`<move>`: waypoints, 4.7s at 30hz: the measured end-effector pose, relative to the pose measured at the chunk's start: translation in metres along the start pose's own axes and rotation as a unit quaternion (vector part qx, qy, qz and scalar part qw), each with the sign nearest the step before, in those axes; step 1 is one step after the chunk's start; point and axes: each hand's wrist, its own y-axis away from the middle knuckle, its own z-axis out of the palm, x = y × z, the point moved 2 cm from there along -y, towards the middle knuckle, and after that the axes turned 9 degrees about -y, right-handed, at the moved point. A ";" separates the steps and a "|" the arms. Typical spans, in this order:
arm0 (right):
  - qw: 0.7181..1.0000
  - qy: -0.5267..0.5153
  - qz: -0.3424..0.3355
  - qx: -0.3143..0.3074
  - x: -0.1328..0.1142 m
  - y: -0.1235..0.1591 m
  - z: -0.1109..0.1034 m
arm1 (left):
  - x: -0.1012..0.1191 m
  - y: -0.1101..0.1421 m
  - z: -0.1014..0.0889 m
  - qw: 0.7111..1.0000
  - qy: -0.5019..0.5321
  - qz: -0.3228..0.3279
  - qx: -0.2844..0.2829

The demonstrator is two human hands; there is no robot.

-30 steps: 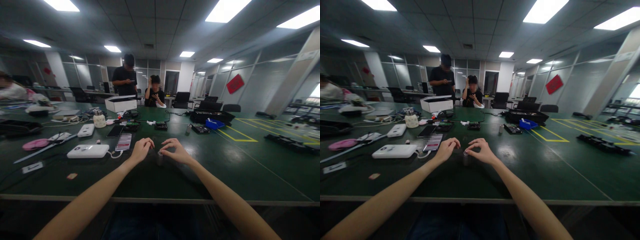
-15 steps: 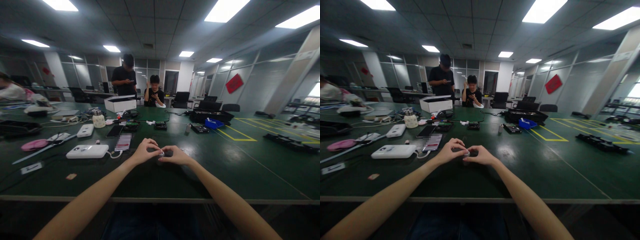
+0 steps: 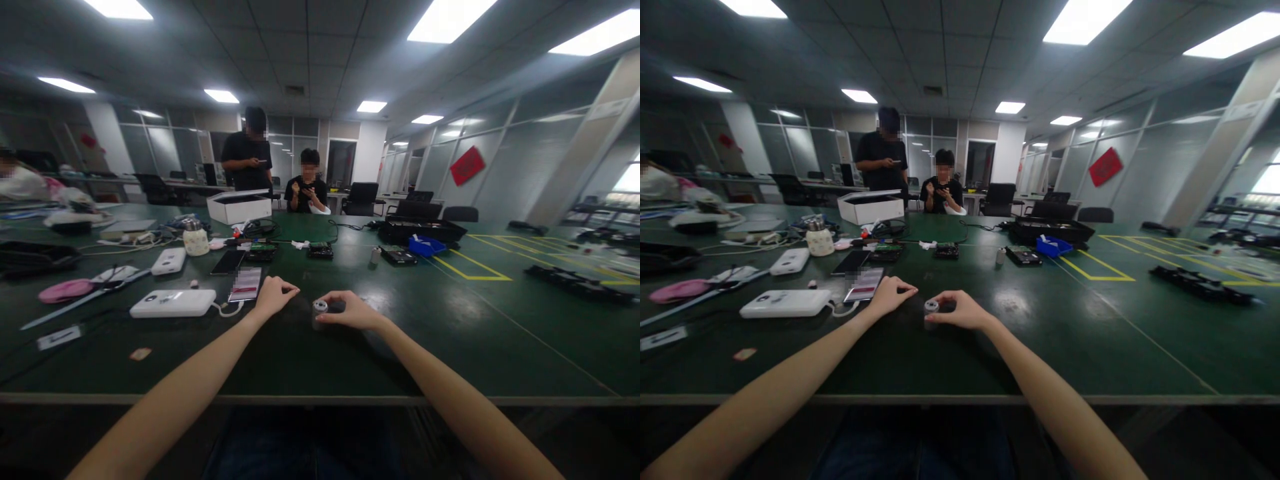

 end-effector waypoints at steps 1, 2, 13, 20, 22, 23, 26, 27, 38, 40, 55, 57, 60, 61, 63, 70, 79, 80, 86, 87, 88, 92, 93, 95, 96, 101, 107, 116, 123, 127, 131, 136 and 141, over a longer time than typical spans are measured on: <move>1.000 -0.002 -0.002 -0.001 0.001 0.000 0.000 | 0.005 0.001 -0.003 1.000 0.008 -0.001 0.011; 1.000 -0.003 -0.003 -0.002 0.001 0.000 0.000 | 0.011 0.003 -0.008 0.999 0.024 0.001 0.024; 0.999 0.024 -0.027 -0.004 0.004 -0.001 -0.001 | 0.061 0.026 -0.036 0.980 0.168 0.107 -0.019; 0.999 0.024 -0.025 -0.013 0.001 0.001 0.000 | 0.062 0.027 -0.033 0.982 0.153 0.112 -0.012; 0.999 0.029 -0.027 -0.004 0.000 0.001 -0.001 | 0.063 0.028 -0.034 0.981 0.159 0.109 -0.015; 0.999 0.029 -0.032 0.007 0.000 0.000 -0.001 | 0.063 0.027 -0.035 0.981 0.166 0.102 -0.013; 0.996 0.034 -0.050 0.058 0.001 -0.001 -0.002 | 0.061 0.026 -0.035 0.982 0.183 0.053 0.015; 0.995 0.042 -0.057 0.074 0.001 -0.002 -0.002 | 0.060 0.025 -0.034 0.982 0.185 0.033 0.028; 0.943 0.174 -0.003 0.285 0.042 -0.024 -0.039 | 0.039 0.020 -0.029 0.981 0.151 -0.054 0.112; 0.931 0.222 0.042 0.287 0.059 -0.026 -0.046 | 0.038 0.019 -0.029 0.980 0.153 -0.058 0.115; 0.958 0.178 -0.117 0.193 0.008 -0.007 -0.013 | 0.041 0.020 -0.031 0.979 0.150 -0.060 0.125; 0.962 0.179 -0.110 0.173 0.004 -0.005 -0.007 | 0.041 0.020 -0.031 0.979 0.150 -0.062 0.122; 0.963 0.181 -0.113 0.167 0.003 -0.004 -0.004 | 0.041 0.019 -0.030 0.979 0.150 -0.066 0.118; 0.963 0.180 -0.116 0.165 0.002 -0.004 -0.005 | 0.041 0.019 -0.029 0.980 0.149 -0.066 0.117; 0.964 0.177 -0.118 0.159 0.002 -0.004 -0.005 | 0.040 0.019 -0.029 0.980 0.148 -0.063 0.114; 0.981 0.117 -0.097 0.117 -0.001 -0.002 -0.002 | 0.045 0.021 -0.031 0.981 0.164 -0.038 0.096; 0.998 0.055 -0.009 0.026 -0.008 0.001 0.003 | 0.064 0.028 -0.035 0.982 0.160 0.096 0.022; 0.998 0.054 -0.012 0.025 -0.007 0.001 0.003 | 0.063 0.028 -0.035 0.982 0.160 0.101 0.018; 0.998 0.046 -0.022 0.024 -0.002 -0.001 0.004 | 0.065 0.027 -0.034 0.979 0.165 0.121 -0.006; 0.998 0.044 -0.021 0.027 0.000 -0.001 0.004 | 0.064 0.026 -0.034 0.979 0.164 0.119 -0.003; 0.999 0.041 -0.019 0.030 0.001 -0.001 0.004 | 0.063 0.024 -0.033 0.980 0.163 0.113 0.004; 0.999 0.029 -0.023 0.031 0.001 -0.002 0.004 | 0.047 0.013 -0.028 0.987 0.140 0.054 0.055; 0.999 0.027 -0.021 0.029 0.000 -0.002 0.004 | 0.041 0.010 -0.026 0.989 0.126 0.036 0.066; 0.999 0.024 -0.014 0.026 -0.003 -0.001 0.004 | 0.029 0.005 -0.022 0.993 0.086 0.008 0.079; 0.999 0.024 -0.009 0.025 -0.004 0.000 0.004 | 0.023 0.003 -0.019 0.995 0.063 -0.004 0.081; 1.000 0.015 -0.002 0.024 -0.010 0.002 0.004 | 0.001 0.000 -0.003 0.998 -0.008 -0.038 0.047; 1.000 0.015 -0.003 0.025 -0.008 0.002 0.004 | 0.003 0.000 -0.001 0.998 0.027 -0.036 0.038; 0.999 0.000 -0.039 0.024 0.004 -0.002 0.004 | 0.053 0.019 -0.021 0.974 0.215 0.064 -0.021; 0.999 0.002 -0.046 0.019 0.007 -0.002 0.004 | 0.057 0.022 -0.024 0.977 0.197 0.073 -0.046; 0.999 0.003 -0.042 0.020 0.004 -0.002 0.004 | 0.058 0.022 -0.025 0.974 0.207 0.080 -0.041; 0.999 0.006 -0.043 0.021 0.003 -0.001 0.004 | 0.057 0.023 -0.024 0.971 0.218 0.084 -0.042; 0.999 0.015 -0.039 0.016 0.003 -0.001 0.005 | 0.058 0.025 -0.025 0.973 0.206 0.084 -0.055; 0.996 0.017 -0.052 0.071 0.000 -0.002 0.003 | 0.057 0.024 -0.029 0.959 0.279 0.032 -0.027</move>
